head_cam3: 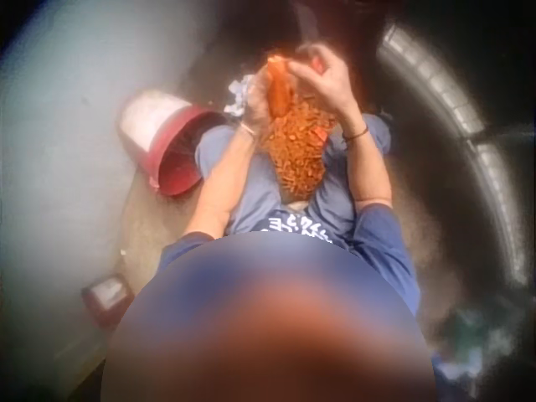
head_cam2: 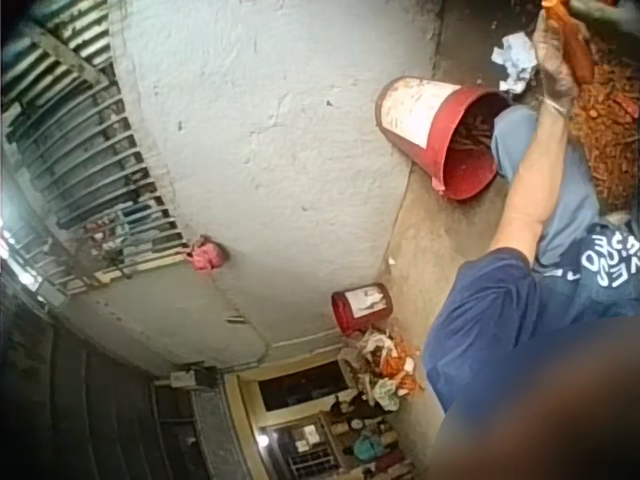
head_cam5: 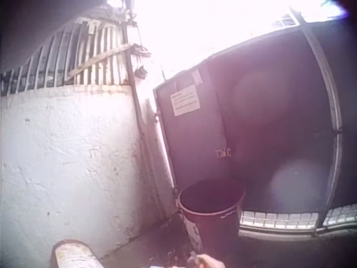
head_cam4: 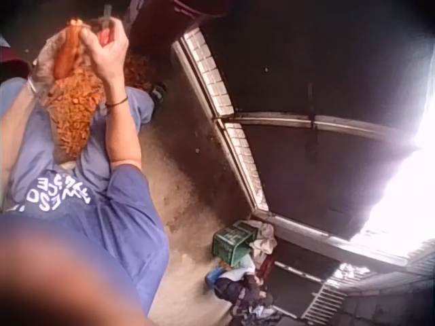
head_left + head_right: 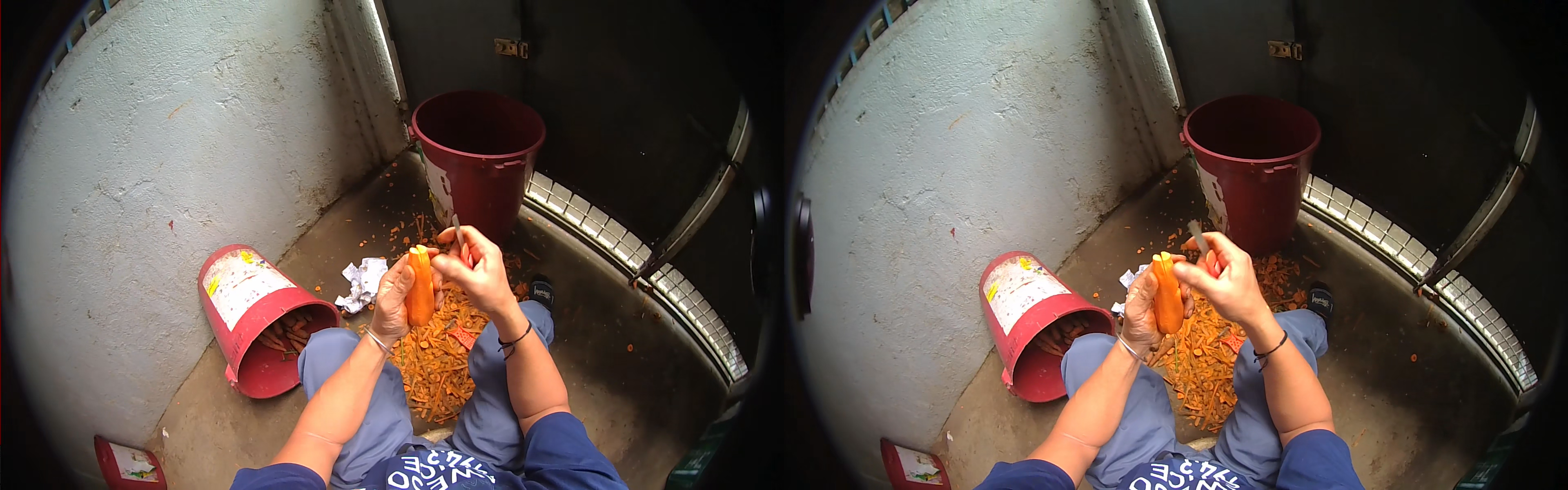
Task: The person is peeling sweet potatoes or carrots using a knife and a handheld peeler while sitting on the ground.
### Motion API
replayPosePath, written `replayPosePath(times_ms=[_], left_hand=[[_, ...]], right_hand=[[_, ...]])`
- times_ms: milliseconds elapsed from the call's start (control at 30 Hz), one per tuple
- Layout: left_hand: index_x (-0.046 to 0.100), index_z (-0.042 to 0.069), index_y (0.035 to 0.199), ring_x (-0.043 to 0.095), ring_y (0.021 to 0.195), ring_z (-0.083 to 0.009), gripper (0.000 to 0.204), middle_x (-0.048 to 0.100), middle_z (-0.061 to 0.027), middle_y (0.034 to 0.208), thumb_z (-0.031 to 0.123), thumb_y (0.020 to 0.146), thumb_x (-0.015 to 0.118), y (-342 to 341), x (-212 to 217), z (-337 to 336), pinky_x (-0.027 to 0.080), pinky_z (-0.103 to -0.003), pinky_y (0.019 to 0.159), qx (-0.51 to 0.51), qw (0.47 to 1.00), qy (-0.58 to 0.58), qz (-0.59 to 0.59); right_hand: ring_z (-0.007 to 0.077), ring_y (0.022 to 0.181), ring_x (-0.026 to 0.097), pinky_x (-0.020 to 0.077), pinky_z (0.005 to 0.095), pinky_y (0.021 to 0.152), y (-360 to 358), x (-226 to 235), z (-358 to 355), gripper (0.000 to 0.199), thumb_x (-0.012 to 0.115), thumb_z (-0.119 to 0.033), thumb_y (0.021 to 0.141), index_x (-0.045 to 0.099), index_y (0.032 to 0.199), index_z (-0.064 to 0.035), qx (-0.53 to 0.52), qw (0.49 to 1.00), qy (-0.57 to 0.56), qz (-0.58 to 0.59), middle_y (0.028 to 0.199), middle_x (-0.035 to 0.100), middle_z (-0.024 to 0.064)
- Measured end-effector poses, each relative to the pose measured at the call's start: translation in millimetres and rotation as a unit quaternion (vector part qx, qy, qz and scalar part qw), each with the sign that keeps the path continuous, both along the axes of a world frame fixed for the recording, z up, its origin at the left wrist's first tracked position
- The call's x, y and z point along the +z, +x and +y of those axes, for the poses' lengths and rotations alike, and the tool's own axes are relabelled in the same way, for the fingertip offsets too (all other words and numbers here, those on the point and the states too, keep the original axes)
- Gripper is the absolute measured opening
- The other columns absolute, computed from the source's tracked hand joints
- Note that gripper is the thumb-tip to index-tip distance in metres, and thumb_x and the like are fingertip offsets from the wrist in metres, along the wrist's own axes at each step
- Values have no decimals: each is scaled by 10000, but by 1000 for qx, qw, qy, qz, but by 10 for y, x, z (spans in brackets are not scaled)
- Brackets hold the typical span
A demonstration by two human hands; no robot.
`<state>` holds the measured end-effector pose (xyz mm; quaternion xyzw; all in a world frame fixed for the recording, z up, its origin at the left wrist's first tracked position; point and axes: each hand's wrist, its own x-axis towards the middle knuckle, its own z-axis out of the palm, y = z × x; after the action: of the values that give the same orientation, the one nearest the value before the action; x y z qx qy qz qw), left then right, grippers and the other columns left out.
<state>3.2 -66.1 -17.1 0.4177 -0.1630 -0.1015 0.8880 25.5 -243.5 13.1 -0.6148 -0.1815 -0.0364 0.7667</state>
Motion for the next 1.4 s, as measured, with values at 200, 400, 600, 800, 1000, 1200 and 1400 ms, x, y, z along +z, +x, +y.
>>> replayPosePath(times_ms=[200, 400, 600, 800, 1000, 1200, 1400], left_hand=[[612, -30, 1309, 663, 790, -238, 596, 663, -148, 962, 451, 976, 727, 33, 20, 72, 579, -353, 738, 37, 993, 51, -98], [625, -32, 1292, 680, 846, -193, 522, 679, -99, 1019, 394, 1004, 712, 116, 61, 118, 591, -338, 773, 80, 987, 95, -104], [655, 5, 1212, 555, 728, -53, 332, 628, 28, 842, 295, 1054, 628, 162, 46, 234, 457, -212, 675, 179, 928, 288, -155], [681, -42, 1073, 579, 753, -72, 321, 667, -32, 851, 258, 960, 670, 152, -2, 240, 489, -255, 680, 195, 908, 327, -176], [677, -56, 1072, 646, 831, -95, 315, 702, -70, 938, 230, 943, 672, 112, 10, 204, 536, -262, 747, 205, 905, 321, -191], [686, -50, 1069, 660, 825, -105, 279, 710, -69, 927, 188, 925, 677, 108, -31, 220, 542, -264, 740, 215, 906, 299, -211], [701, -37, 1058, 633, 763, -90, 257, 698, -51, 863, 182, 928, 670, 42, 51, 169, 523, -260, 698, 231, 902, 295, -216]], right_hand=[[25, 656, 445, 389, 206, 571, 300, -258, -226, 211, 632, -233, 1041, 627, 1088, -27, -25, 997, 10, 78, 773, 498, -54], [36, 719, 599, 480, 225, 619, 281, -249, -267, 367, 621, -340, 1083, 673, 1283, -37, -20, 992, -44, 113, 772, 607, -25], [314, 730, 676, 540, 381, 686, 4, 133, -203, 377, 699, -341, 1000, 721, 1141, 8, -110, 937, -295, -153, 863, 686, 186], [338, 673, 653, 502, 439, 602, -128, 251, -195, 415, 719, -403, 959, 657, 784, -32, -120, 860, -394, -300, 723, 648, 138], [332, 624, 652, 495, 441, 562, -140, 242, -172, 448, 716, -439, 954, 646, 752, -46, -101, 864, -395, -297, 679, 637, 132], [340, 609, 642, 486, 448, 548, -170, 319, -186, 464, 708, -438, 965, 638, 736, -40, -92, 867, -394, -290, 667, 629, 134], [345, 610, 635, 478, 447, 545, -159, 310, -217, 462, 707, -436, 969, 645, 746, -36, -90, 875, -380, -285, 661, 623, 137]])
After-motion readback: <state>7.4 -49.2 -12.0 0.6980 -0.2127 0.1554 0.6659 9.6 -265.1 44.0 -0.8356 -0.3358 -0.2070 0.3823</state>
